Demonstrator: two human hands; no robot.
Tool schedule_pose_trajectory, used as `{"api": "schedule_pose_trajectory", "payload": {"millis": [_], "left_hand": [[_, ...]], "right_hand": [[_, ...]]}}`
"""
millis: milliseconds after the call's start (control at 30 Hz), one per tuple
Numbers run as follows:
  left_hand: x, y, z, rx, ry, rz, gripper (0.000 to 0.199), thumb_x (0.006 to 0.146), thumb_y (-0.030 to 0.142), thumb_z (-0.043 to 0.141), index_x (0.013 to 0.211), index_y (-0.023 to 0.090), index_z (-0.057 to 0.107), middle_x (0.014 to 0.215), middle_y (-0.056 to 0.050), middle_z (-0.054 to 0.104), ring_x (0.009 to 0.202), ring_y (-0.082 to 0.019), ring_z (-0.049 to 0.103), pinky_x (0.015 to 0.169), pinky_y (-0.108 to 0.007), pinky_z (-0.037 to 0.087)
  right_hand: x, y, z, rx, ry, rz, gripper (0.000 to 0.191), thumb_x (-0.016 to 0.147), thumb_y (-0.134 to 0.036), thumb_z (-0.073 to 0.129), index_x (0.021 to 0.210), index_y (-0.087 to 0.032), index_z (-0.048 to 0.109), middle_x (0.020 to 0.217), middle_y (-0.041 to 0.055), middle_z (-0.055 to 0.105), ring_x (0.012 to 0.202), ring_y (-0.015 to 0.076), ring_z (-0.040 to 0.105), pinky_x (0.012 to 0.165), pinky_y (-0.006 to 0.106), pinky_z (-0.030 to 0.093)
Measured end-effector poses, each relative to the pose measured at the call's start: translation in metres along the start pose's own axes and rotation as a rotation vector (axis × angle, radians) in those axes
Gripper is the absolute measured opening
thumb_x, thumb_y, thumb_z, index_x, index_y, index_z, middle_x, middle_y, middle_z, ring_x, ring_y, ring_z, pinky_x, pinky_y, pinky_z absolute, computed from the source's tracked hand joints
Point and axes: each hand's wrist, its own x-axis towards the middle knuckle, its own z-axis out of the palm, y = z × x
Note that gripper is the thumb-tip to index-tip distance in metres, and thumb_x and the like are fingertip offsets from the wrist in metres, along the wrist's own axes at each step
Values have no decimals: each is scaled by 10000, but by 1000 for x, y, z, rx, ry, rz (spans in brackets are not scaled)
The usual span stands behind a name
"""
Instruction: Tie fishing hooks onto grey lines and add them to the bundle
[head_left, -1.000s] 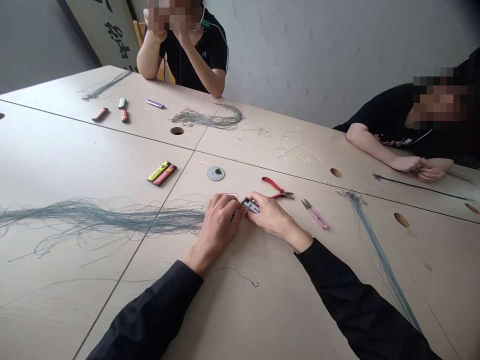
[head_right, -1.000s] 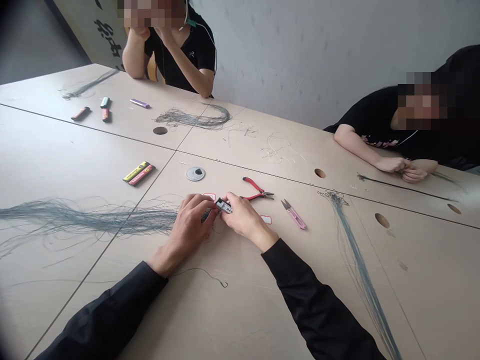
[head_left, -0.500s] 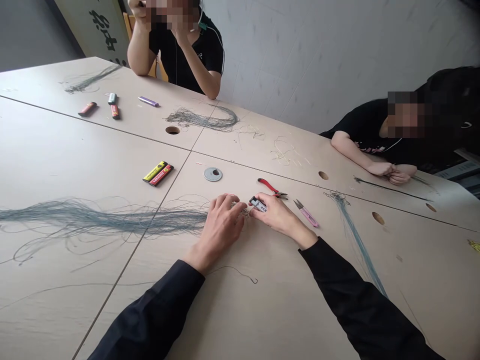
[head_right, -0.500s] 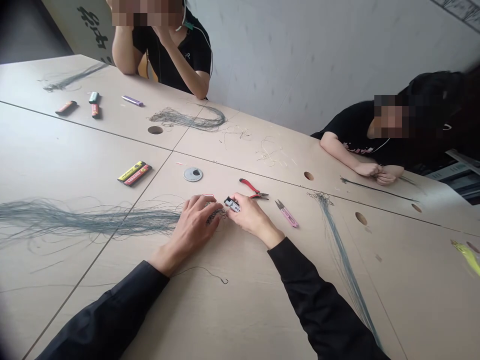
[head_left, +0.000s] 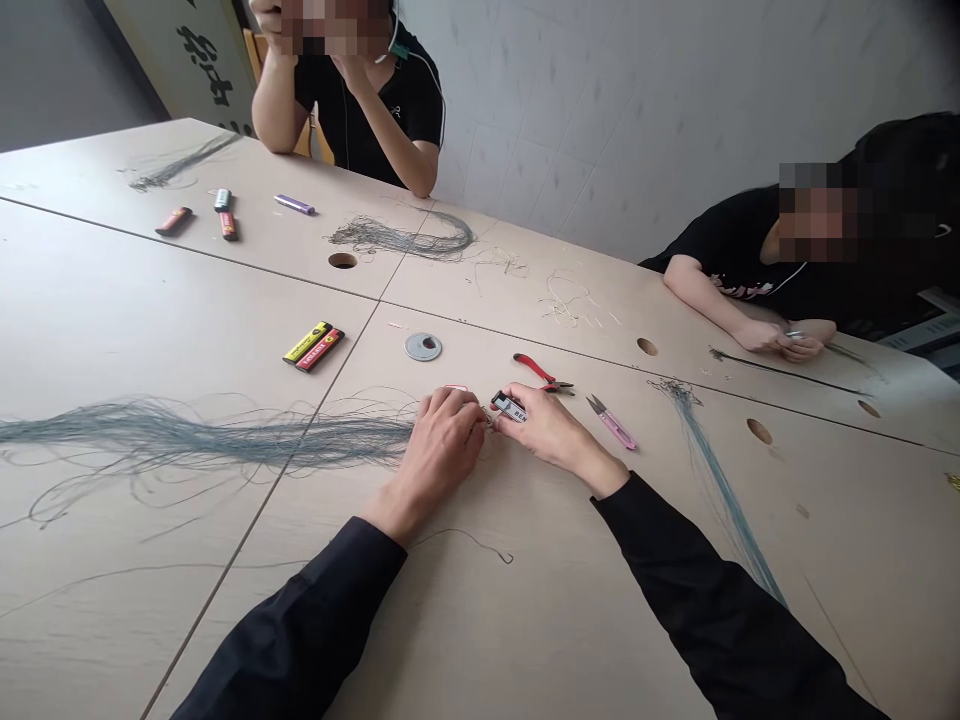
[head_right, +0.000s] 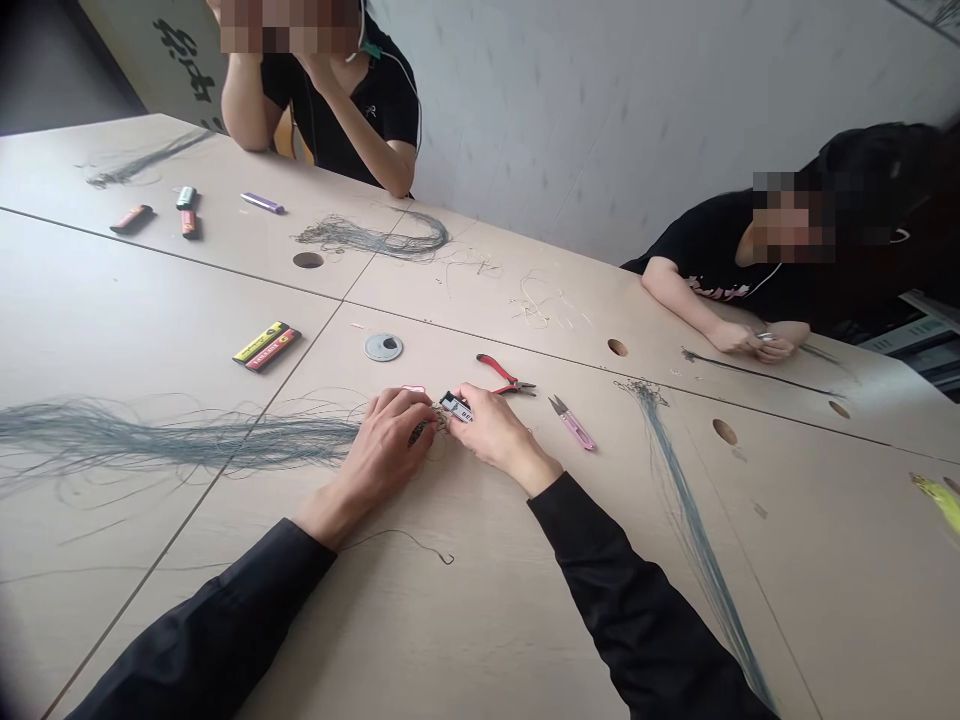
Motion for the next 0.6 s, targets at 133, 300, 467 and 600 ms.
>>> {"api": "schedule_pose_trajectory", "payload": {"millis": [133,300,467,600], "left_hand": [[1,0,0,-15,-2,6,128,969,143,561,970,215,667,1101,-76,705,1141,-272,563,979,-437,448],[1,0,0,-29,-5,1,137,955,125,566,914,211,664,1061,-77,710,1133,-276,566,977,-436,446],[1,1,0,-57,10,-23,138,944,134,588,892,221,682,1079,-60,715,1125,-258,576,961,-411,451],[1,0,-1,-63,26,-62,123,945,147,596,901,221,684,1081,-61,718,1083,-245,585,953,-394,465]], "right_hand": [[1,0,0,-7,-2,-8,47,862,-226,616,847,-209,575,732,-37,609,622,135,492,566,244,333],[0,-3,1,-14,1,-29,22,871,-186,618,871,-205,606,753,-27,645,661,143,534,597,241,362],[-3,-4,4,-45,25,-37,134,883,-166,622,1007,-214,634,842,0,703,694,165,596,607,246,378],[-4,-2,9,-81,29,-40,209,890,-153,627,1083,-234,637,880,10,729,708,180,625,588,248,374]]}}
